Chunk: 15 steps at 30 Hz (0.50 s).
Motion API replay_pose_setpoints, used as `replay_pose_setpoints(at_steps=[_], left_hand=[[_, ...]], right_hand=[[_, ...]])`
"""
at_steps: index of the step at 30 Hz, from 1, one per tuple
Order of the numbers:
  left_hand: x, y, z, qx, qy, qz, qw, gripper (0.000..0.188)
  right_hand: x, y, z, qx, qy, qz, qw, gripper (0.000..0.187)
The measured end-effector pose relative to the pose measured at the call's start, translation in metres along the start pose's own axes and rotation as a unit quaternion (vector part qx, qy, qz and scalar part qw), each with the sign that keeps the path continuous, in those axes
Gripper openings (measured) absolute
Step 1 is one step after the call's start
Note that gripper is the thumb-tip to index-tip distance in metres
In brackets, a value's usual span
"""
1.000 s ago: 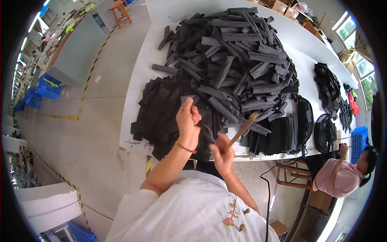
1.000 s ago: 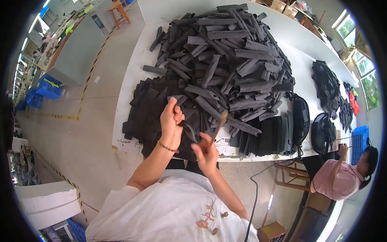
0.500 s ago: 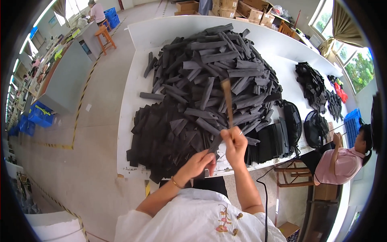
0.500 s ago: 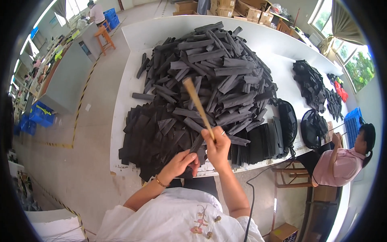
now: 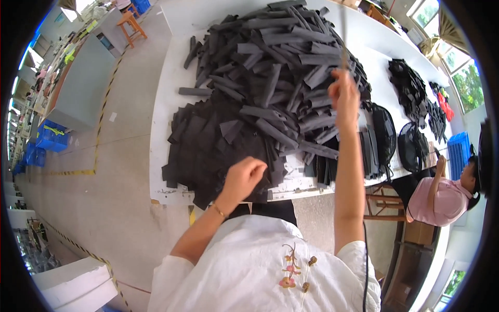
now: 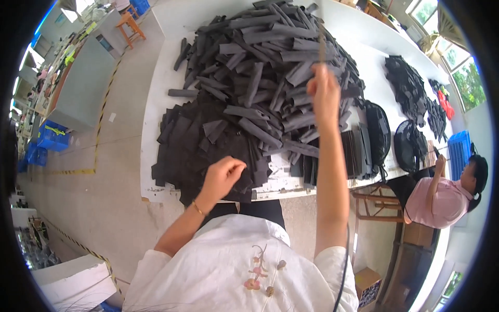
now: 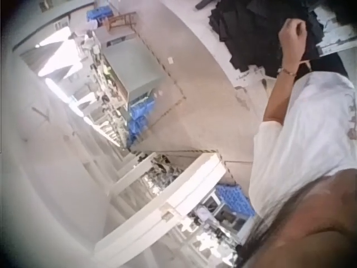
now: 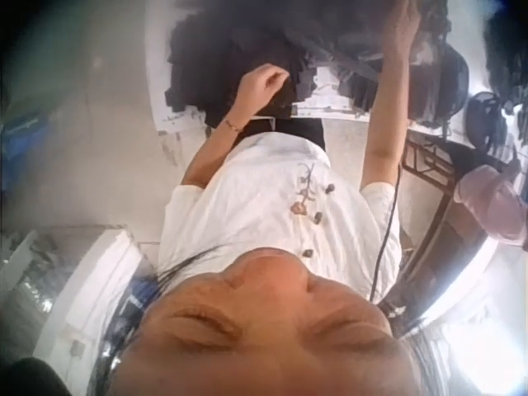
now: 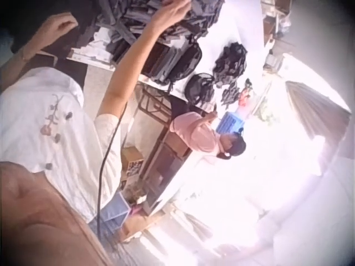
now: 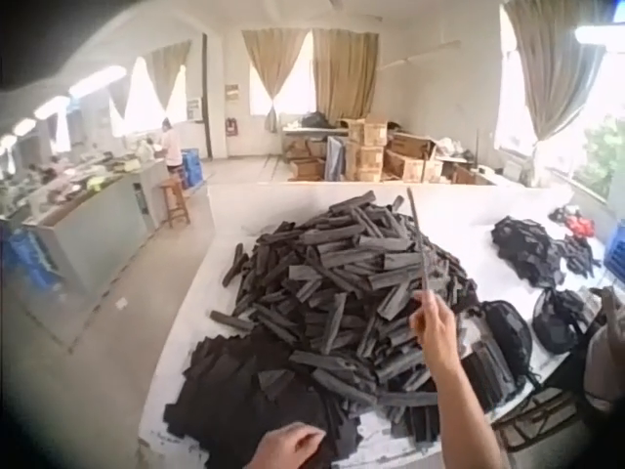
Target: Applying a coating or glue to black fabric straps using a wooden applicator stick in a factory setting.
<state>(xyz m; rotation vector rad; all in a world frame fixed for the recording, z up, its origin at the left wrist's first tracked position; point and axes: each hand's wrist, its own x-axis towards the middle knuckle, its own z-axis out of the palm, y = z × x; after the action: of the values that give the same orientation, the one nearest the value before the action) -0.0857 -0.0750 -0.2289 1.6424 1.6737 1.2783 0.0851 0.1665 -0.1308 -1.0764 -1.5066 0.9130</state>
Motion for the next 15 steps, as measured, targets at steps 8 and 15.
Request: replay_pose_setpoints(at_steps=[8, 15], left_hand=[[0.062, -0.03, 0.022, 0.184, -0.14, 0.24, 0.943, 0.013], [0.089, -0.031, 0.024, 0.119, -0.199, 0.201, 0.952, 0.009]], right_hand=[[-0.21, 0.088, -0.057, -0.024, -0.045, 0.157, 0.986, 0.02], [-0.28, 0.078, -0.113, -0.253, -0.054, 0.0, 0.966, 0.011]])
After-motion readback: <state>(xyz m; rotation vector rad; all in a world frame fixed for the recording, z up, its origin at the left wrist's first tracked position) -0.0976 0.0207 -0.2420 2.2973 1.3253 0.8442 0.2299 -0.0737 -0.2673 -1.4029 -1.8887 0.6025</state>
